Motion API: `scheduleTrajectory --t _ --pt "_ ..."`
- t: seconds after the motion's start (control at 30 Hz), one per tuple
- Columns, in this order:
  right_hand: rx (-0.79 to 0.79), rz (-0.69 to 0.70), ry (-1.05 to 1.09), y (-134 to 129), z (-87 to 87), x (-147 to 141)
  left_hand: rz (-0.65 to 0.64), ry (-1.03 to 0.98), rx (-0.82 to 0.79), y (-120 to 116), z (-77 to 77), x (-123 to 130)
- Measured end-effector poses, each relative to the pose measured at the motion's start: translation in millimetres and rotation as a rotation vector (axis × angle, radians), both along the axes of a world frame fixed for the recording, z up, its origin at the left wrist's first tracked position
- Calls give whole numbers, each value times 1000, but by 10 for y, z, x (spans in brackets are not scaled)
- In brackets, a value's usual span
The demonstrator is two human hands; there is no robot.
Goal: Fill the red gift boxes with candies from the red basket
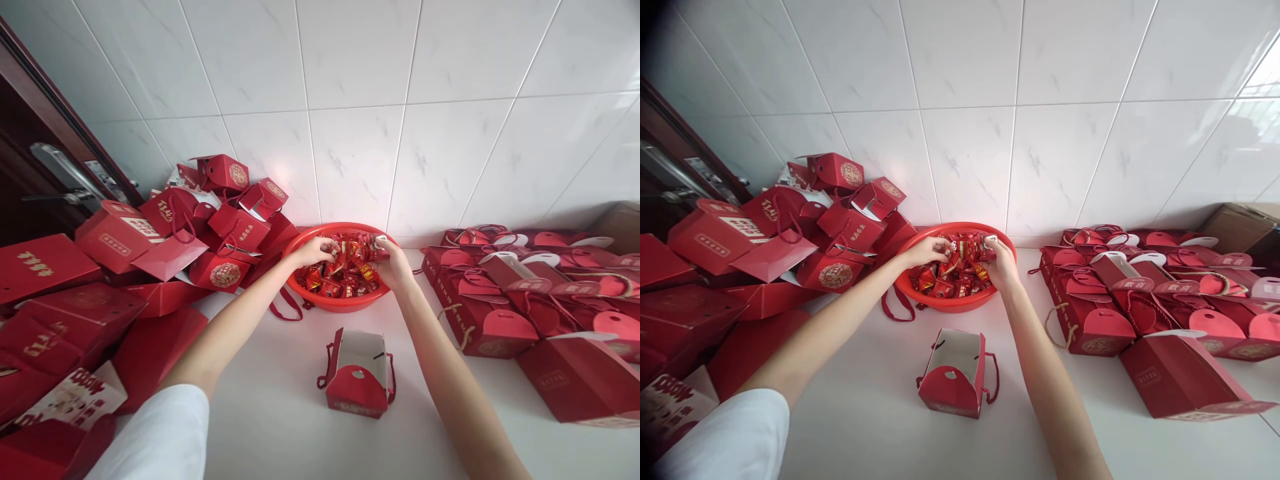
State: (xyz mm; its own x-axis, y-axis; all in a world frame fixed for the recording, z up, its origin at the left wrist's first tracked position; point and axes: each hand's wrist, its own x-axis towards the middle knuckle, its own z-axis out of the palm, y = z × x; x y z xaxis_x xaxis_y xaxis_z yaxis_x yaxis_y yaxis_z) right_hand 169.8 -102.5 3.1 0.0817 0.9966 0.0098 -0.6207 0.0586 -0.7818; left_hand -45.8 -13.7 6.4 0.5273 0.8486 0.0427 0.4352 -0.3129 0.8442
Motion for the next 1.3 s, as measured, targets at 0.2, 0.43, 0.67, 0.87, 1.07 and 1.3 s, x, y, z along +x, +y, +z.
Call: scheduleTrajectory --t 0.2,0.43,0.67,0.87,1.07,1.3 --pt "2 14 8 -13 15 -3 72 -49 26 17 16 -54" --pt "-13 11 10 -9 20 -9 84 38 161 16 50 -85" --pt "-21 2 -13 -6 22 -3 -11 3 46 -19 30 -46" --pt "-22 -3 1 -11 30 -11 -39 2 60 -60 12 8" --pt "-25 -1 -17 -21 33 -7 21 11 132 -225 81 138" --pt "-24 6 -35 -11 14 4 -64 74 135 -350 153 213"
